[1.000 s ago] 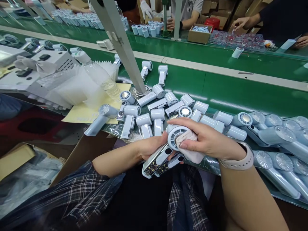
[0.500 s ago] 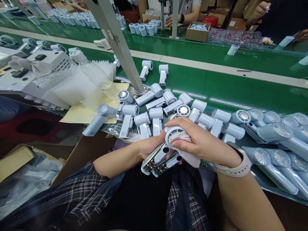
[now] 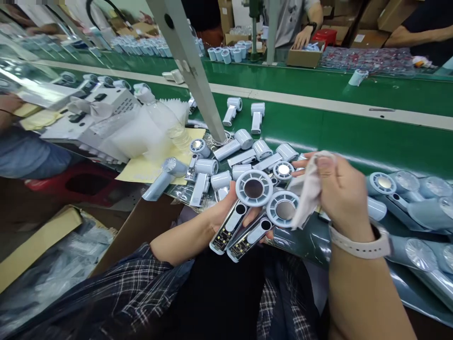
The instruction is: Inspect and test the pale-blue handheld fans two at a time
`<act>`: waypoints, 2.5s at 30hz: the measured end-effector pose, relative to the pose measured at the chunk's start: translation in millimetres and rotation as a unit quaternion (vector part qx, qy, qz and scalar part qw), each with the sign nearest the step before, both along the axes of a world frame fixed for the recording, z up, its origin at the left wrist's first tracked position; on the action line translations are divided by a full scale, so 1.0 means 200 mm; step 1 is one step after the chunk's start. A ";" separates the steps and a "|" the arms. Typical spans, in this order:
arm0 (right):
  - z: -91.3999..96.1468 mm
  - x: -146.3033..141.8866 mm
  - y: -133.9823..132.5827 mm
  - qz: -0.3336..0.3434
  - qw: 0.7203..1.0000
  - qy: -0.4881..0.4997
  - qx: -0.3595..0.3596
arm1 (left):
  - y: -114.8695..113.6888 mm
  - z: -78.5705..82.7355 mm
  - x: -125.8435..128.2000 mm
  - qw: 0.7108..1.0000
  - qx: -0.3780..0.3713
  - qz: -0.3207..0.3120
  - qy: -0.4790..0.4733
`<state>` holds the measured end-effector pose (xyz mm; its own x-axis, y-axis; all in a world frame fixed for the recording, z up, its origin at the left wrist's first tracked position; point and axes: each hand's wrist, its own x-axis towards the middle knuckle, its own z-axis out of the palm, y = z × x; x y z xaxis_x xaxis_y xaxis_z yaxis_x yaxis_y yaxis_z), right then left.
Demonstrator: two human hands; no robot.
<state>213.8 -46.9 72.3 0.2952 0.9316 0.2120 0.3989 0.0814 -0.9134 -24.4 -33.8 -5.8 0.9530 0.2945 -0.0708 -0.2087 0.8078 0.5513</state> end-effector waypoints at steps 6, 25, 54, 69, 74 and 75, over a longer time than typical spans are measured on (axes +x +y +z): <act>-0.13 0.06 0.03 -0.093 0.979 -0.181 0.020 | 0.03 0.06 -0.03 0.992 0.091 0.075 0.040; -0.19 -0.20 -0.32 0.057 0.912 0.406 -0.030 | 0.02 0.30 -0.01 0.974 0.061 0.208 0.072; -0.06 -0.31 -0.29 0.064 0.908 0.412 -0.034 | 0.05 0.28 0.09 0.973 0.123 0.189 0.042; -0.16 -0.28 -0.28 -0.073 0.916 0.393 0.028 | 0.08 0.26 0.04 0.948 0.174 0.257 0.067; -0.20 -0.28 -0.28 -0.073 0.931 0.356 0.034 | 0.09 0.24 0.06 0.939 0.173 0.281 0.092; -0.20 -0.28 -0.28 -0.071 0.931 0.356 0.034 | 0.10 0.24 0.06 0.938 0.173 0.284 0.094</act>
<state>157.1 -102.8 32.8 0.5023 0.8643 -0.0272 -0.2943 0.1413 -0.9452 -12.6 -14.7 41.3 0.6148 0.7881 -0.0291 -0.4238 0.3612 0.8306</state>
